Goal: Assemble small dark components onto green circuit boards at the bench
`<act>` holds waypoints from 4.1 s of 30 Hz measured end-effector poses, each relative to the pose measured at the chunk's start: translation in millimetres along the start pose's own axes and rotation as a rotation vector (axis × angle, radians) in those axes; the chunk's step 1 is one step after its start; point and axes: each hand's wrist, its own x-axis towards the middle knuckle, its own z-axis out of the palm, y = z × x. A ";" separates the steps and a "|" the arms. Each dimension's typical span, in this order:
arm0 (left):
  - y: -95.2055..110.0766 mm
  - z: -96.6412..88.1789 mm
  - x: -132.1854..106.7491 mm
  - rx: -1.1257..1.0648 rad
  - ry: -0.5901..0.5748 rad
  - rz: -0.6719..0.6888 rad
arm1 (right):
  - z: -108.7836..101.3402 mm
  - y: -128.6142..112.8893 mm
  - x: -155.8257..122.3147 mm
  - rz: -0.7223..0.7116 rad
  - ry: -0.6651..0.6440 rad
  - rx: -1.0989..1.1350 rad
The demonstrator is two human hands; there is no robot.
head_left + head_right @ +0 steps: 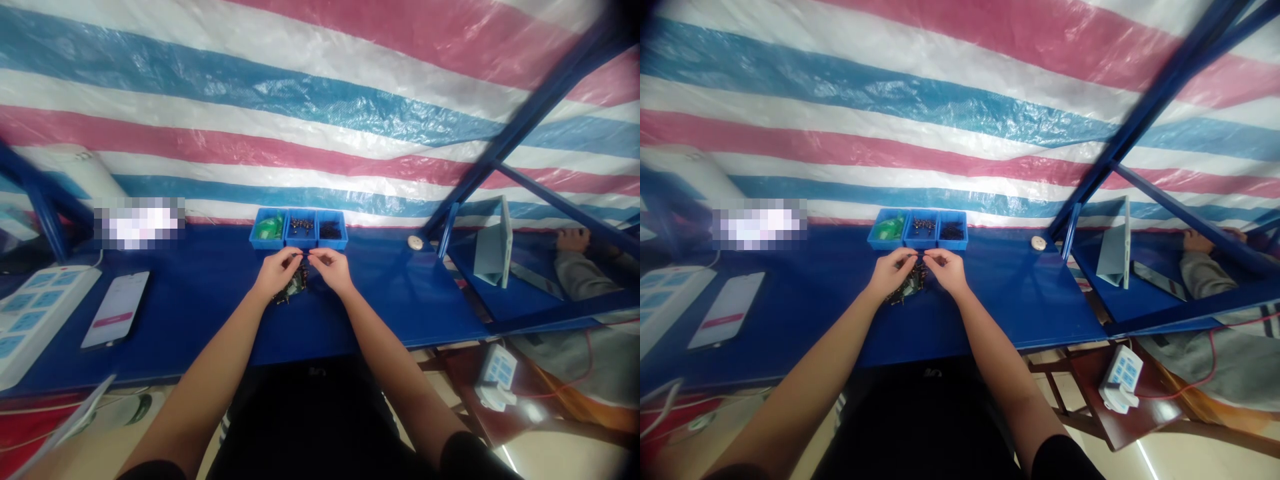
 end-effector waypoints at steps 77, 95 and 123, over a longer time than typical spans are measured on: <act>-0.4 -0.7 0.3 0.118 0.023 -0.023 | -18.0 21.1 21.6 -0.089 -0.167 -1.032; 0.6 -0.9 0.7 0.121 0.015 -0.018 | -16.7 22.4 13.2 -0.189 -0.129 -0.754; -0.9 -0.4 1.2 0.126 -0.079 -0.016 | 4.2 -0.7 -1.1 -0.009 -0.041 -0.024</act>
